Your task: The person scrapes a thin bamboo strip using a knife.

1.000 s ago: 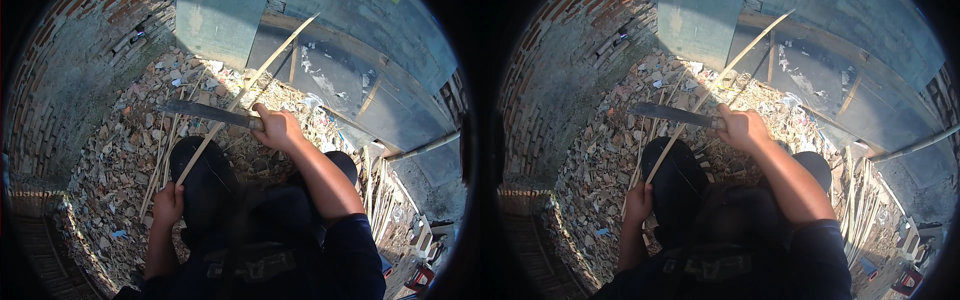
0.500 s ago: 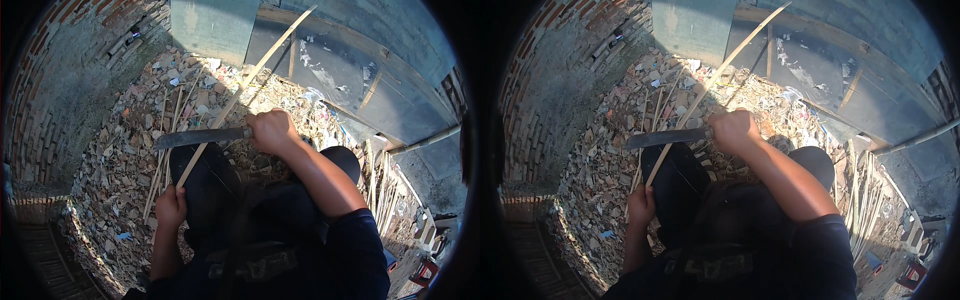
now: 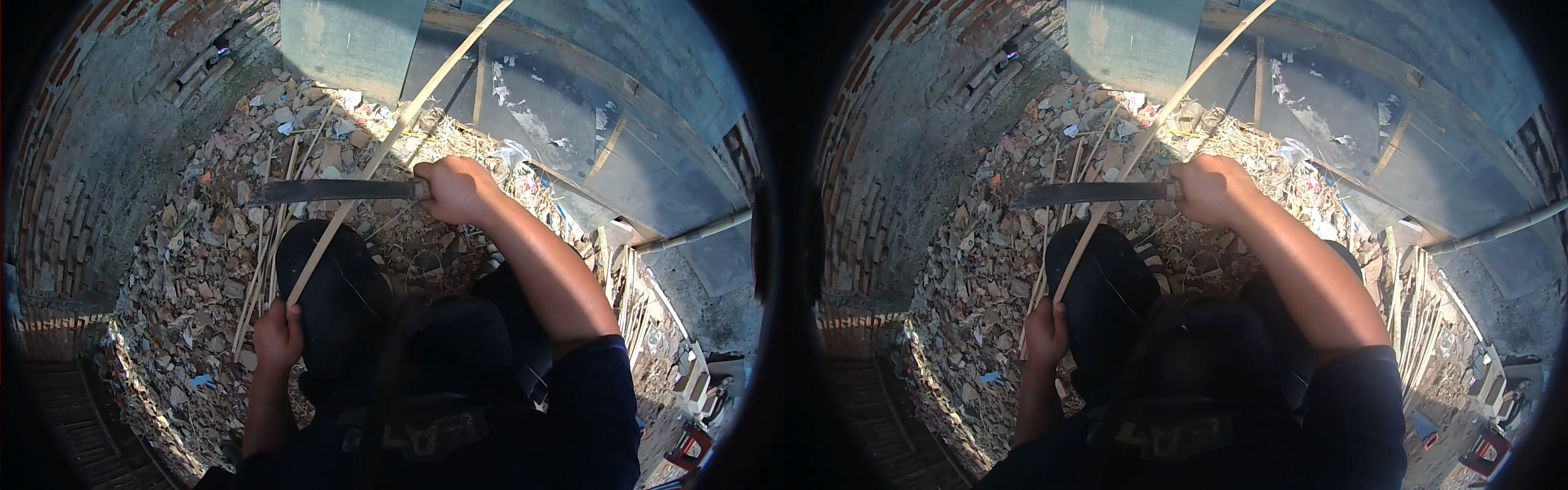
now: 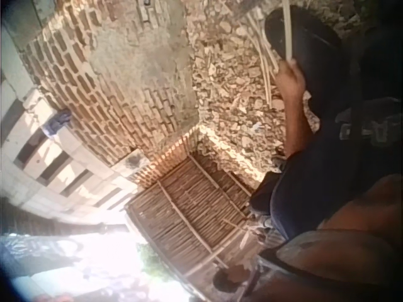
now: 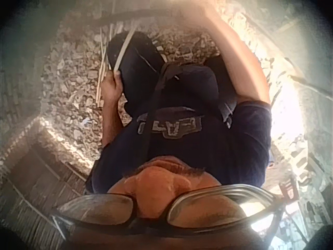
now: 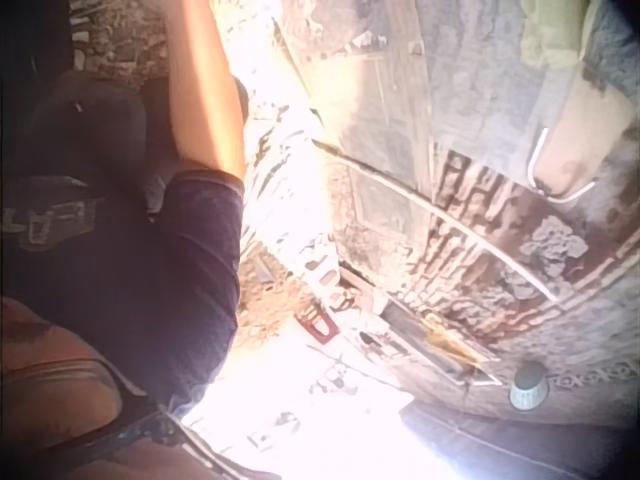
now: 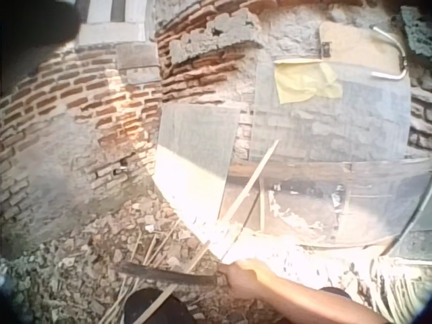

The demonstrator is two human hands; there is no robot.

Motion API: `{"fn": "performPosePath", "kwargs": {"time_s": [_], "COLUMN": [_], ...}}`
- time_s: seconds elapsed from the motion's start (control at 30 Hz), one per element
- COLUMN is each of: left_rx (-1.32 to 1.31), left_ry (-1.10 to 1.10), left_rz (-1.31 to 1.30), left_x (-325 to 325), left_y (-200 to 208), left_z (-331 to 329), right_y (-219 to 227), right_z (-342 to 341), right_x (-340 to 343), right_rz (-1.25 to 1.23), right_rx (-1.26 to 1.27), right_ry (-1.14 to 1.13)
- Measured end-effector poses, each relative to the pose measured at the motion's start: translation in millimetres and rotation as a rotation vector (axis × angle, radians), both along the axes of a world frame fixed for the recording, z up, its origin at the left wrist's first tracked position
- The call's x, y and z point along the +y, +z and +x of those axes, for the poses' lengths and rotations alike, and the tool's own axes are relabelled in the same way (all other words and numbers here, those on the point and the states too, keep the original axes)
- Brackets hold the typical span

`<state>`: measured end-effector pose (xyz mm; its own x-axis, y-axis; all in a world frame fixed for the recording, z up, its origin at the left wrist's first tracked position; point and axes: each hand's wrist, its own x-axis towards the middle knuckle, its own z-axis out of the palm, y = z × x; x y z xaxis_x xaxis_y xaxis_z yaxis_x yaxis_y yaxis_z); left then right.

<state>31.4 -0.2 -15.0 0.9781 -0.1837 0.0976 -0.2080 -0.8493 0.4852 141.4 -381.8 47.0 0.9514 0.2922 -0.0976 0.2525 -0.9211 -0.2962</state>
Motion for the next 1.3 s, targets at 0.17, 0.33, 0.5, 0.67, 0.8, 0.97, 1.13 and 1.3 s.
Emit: {"fn": "performPosePath", "kwargs": {"time_s": [0.17,0.33,0.5,0.67,0.8,0.97,1.13,1.3], "left_rx": [0.038,0.056,-0.01,0.082,0.102,0.127,0.171,0.153], "left_ry": [0.034,-0.003,0.049,0.065,0.048,0.024,-0.004,0.013], "left_rz": [0.032,0.052,0.106,0.018,0.012,0.053,0.034,0.118], "left_x": [-4,3,-2,3,1,-4,-1,-5], "left_y": [14,13,8,14,11,18,27,29], "left_z": [-1,-4,-1,-14,-23,-13,-16,-11], "right_y": [2,4,-24,12,2,-11,-3,-23], "right_z": [1,-5,14,-3,-8,-1,-5,8], "right_x": [-8,31,-13,14,14,8,29,5], "right_rz": [0.033,-0.036,0.213,0.037,-0.072,-0.044,-0.132,0.085], "right_rx": [-0.025,0.048,0.003,0.134,0.113,0.119,0.143,0.128], "right_ry": [-0.132,0.103,-0.156,-0.138,0.021,-0.005,0.045,-0.17]}}
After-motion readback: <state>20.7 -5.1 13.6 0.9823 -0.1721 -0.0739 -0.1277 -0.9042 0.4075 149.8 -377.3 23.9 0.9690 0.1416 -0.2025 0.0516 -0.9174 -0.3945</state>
